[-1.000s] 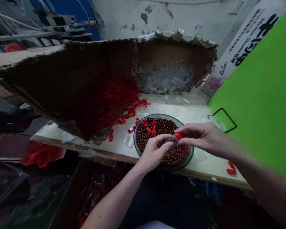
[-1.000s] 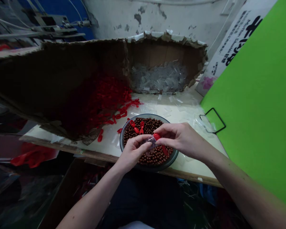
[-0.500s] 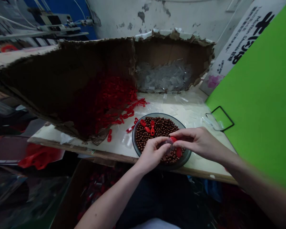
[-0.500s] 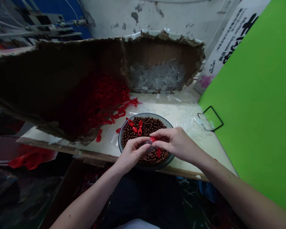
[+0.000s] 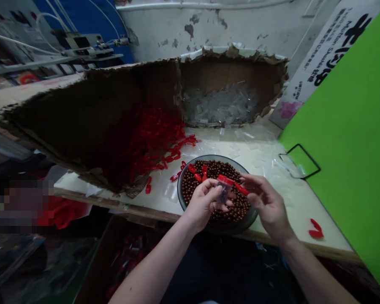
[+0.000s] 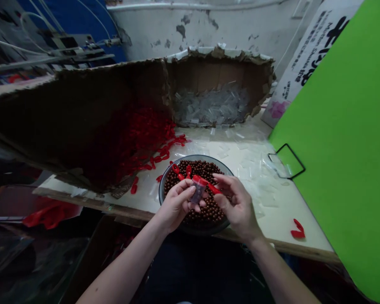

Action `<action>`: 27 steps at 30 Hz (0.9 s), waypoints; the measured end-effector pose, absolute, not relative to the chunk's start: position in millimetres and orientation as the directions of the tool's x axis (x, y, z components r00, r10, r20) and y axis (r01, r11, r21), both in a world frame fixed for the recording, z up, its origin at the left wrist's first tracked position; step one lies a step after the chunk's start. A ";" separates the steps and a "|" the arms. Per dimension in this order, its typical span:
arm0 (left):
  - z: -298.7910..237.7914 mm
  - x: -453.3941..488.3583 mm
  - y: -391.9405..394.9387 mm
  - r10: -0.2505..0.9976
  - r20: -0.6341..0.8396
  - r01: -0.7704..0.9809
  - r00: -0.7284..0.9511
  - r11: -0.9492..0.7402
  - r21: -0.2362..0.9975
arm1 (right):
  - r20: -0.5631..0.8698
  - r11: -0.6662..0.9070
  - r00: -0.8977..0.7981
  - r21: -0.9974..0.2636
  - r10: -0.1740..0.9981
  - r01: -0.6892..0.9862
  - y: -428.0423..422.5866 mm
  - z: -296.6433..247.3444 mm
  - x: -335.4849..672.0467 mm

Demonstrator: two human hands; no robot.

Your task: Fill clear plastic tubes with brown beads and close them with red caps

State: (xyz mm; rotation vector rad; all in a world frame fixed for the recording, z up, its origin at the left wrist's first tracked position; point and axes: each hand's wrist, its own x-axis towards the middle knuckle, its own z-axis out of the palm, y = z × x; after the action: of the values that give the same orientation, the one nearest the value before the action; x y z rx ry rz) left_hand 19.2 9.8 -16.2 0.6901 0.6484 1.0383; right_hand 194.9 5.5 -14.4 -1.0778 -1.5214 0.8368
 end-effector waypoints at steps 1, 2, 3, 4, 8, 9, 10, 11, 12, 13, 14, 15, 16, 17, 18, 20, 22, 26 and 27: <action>-17.1 21.3 9.1 0.911 -0.149 -0.533 0.386 0.352 0.770 | 0.368 0.371 -0.055 -0.905 0.928 0.209 3.2 -17.2 192.0; -18.2 23.6 8.2 0.901 -0.144 -0.524 0.410 0.362 0.771 | 0.371 0.374 -0.052 -0.907 0.927 0.192 3.5 -17.9 188.9; -19.1 25.7 7.2 0.891 -0.139 -0.514 0.432 0.369 0.774 | 0.359 0.361 -0.038 -0.920 0.932 0.153 6.2 -16.5 186.0; -19.7 27.5 6.3 0.882 -0.132 -0.499 0.452 0.373 0.782 | 0.338 0.338 -0.016 -0.936 0.941 0.096 11.2 -13.5 183.6; -18.8 29.6 5.0 0.846 -0.125 -0.357 0.519 0.347 0.867 | 0.227 0.220 -0.057 -0.969 0.972 -0.115 39.8 4.7 177.6; -17.7 29.0 5.6 0.828 -0.127 -0.310 0.545 0.341 0.888 | 0.187 0.168 -0.134 -0.976 0.973 -0.140 45.7 8.1 176.4; -16.5 28.1 6.4 0.810 -0.131 -0.267 0.571 0.335 0.904 | 0.140 0.106 -0.225 -0.982 0.964 -0.157 50.1 10.4 175.1; -15.3 26.9 7.5 0.795 -0.135 -0.231 0.591 0.328 0.916 | 0.094 0.043 -0.311 -0.985 0.946 -0.169 53.1 11.7 173.8; -13.9 25.7 8.8 0.785 -0.139 -0.200 0.603 0.318 0.927 | 0.058 -0.012 -0.380 -0.984 0.923 -0.179 54.9 12.2 172.6; -12.5 24.5 10.2 0.781 -0.145 -0.170 0.607 0.305 0.937 | 0.033 -0.055 -0.427 -0.980 0.904 -0.191 55.8 12.1 171.5; -11.0 23.6 11.5 0.778 -0.152 -0.137 0.610 0.292 0.947 | 0.013 -0.089 -0.455 -0.975 0.890 -0.203 56.0 11.7 170.7; -9.5 22.9 12.7 0.771 -0.161 -0.104 0.616 0.282 0.954 | -0.003 -0.116 -0.467 -0.970 0.884 -0.214 55.7 11.2 170.1; -7.9 22.6 13.7 0.765 -0.169 -0.076 0.622 0.273 0.959 | -0.017 -0.140 -0.472 -0.964 0.881 -0.225 55.3 11.0 169.7; -6.3 22.7 14.5 0.762 -0.174 -0.057 0.623 0.267 0.962 | -0.032 -0.165 -0.481 -0.957 0.876 -0.237 54.6 11.0 169.2; -4.5 23.0 15.0 0.764 -0.175 -0.048 0.622 0.260 0.964 | -0.045 -0.191 -0.492 -0.949 0.869 -0.249 53.8 11.3 168.6; -0.8 23.4 15.3 0.773 -0.162 -0.051 0.613 0.243 0.969 | -0.055 -0.222 -0.508 -0.936 0.860 -0.274 51.3 12.5 166.8; 3.2 22.7 14.9 0.773 -0.149 -0.042 0.617 0.221 0.974 | -0.047 -0.228 -0.527 -0.931 0.849 -0.284 47.0 14.0 164.7; 9.0 17.2 11.8 0.722 -0.161 0.034 0.673 0.187 0.982 | -0.041 -0.242 -0.587 -0.933 0.809 -0.268 32.7 14.0 161.9; 9.0 15.8 10.6 0.707 -0.170 0.050 0.687 0.187 0.981 | -0.042 -0.248 -0.595 -0.931 0.803 -0.269 28.7 13.0 161.5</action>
State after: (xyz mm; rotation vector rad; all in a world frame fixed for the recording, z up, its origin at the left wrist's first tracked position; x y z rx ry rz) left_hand 15.8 10.6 9.0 1.3206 0.7106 0.5214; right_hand 161.5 28.7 13.0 -0.6930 -1.2774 1.9140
